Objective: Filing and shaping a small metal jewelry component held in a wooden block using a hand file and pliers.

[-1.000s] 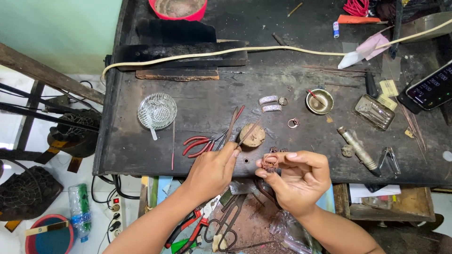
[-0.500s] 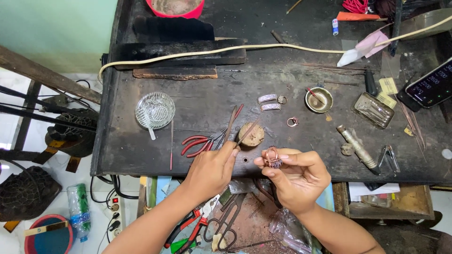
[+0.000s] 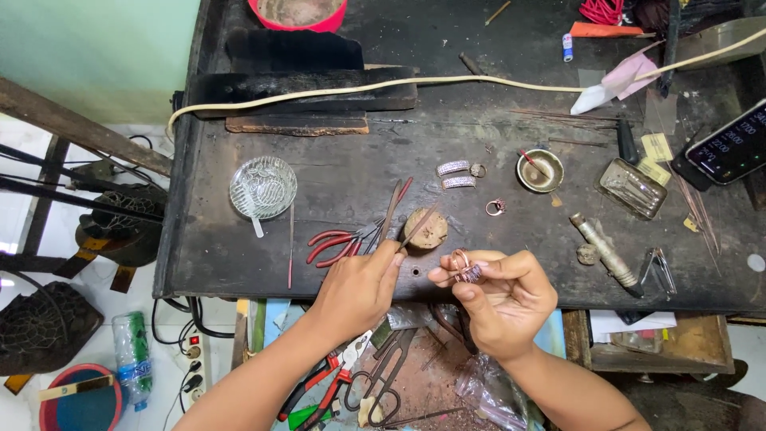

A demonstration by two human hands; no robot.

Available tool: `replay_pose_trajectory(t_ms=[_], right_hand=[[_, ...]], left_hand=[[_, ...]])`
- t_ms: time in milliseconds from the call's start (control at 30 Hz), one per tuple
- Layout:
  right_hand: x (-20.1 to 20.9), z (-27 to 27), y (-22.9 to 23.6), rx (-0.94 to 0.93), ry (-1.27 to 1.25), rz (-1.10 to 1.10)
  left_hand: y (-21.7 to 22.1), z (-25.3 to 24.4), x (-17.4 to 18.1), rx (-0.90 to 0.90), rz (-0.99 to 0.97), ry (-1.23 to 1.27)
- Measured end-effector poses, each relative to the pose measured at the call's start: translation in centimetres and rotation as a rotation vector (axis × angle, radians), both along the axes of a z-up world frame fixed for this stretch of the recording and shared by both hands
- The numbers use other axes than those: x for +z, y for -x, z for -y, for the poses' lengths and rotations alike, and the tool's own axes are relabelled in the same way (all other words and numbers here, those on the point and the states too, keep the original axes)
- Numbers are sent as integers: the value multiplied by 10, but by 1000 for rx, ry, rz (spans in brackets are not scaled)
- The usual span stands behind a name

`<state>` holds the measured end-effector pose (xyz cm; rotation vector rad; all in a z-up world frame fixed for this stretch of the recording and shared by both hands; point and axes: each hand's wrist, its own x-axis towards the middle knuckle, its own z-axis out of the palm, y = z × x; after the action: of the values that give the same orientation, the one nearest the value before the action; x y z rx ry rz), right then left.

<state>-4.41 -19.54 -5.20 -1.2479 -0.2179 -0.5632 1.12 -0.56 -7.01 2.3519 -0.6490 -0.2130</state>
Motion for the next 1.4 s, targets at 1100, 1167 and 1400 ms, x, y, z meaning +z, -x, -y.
replay_pose_trajectory(t_ms=[1100,1167,1400], right_hand=[[-39,14,-26,-354,778,222],[-37,14,-27,-363,799,236],[-39,12,-26,-380,825,275]], left_hand=[[23,1,50,60,-80,251],[32,2,50,70,-49,256],[60,6,31,116,-1,302]])
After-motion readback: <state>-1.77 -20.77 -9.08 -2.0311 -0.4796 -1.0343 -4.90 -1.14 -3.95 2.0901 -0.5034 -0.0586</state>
